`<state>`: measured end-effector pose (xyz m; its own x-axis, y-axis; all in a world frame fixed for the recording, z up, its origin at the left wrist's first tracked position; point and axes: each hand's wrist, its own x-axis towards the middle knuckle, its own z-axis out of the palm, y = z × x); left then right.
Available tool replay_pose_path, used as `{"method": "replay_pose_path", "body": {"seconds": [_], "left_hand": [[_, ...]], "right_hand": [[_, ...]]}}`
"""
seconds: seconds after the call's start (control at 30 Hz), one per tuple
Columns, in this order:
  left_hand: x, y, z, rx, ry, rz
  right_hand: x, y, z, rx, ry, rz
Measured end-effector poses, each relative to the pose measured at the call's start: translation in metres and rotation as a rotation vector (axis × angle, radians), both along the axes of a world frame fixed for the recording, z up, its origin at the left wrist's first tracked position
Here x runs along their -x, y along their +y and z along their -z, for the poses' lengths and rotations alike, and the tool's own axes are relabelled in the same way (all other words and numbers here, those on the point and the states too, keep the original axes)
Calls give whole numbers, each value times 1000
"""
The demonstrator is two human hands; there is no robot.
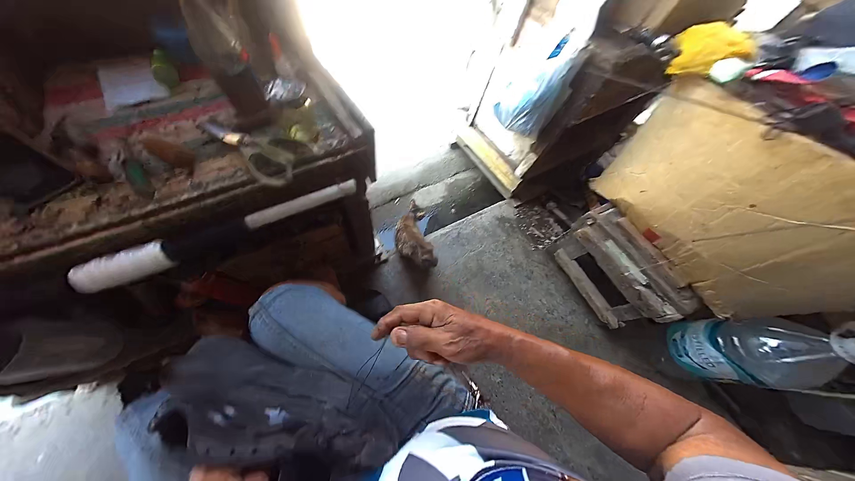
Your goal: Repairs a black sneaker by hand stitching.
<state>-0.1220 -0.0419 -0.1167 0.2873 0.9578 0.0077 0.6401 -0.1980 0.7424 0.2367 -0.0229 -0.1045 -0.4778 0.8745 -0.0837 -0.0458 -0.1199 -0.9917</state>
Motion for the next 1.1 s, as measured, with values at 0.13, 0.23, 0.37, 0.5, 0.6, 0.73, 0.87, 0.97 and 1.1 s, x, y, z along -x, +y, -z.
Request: {"method": "replay_pose_path", "body": {"seconds": [0.13,0.23,0.37,0.5,0.6,0.73,0.87,0.97,1.1], "left_hand": [[61,2,2,-205,205,-8],[94,-10,-4,-178,205,-96],[100,-21,-20,-159,397,-152],[62,-13,-24,-164,148,-78],[27,-1,-4,-40,-135,9],[8,4,19,137,-68,63],[5,1,16,231,74,123],[8,1,20,224,21,101],[4,0,21,209,2,53]], "right_hand": [[19,-8,4,6,-21,-448],[19,-9,7,-112,-350,-603],[12,-11,-4,-217,-697,-283],[25,-13,9,-469,-742,96],[32,-17,15,-426,-719,-31],[37,-25,18,-394,-612,-162],[18,-19,0,-140,-219,-196],[-11,-9,-22,33,114,-127],[-65,7,-64,-66,105,117]]}}
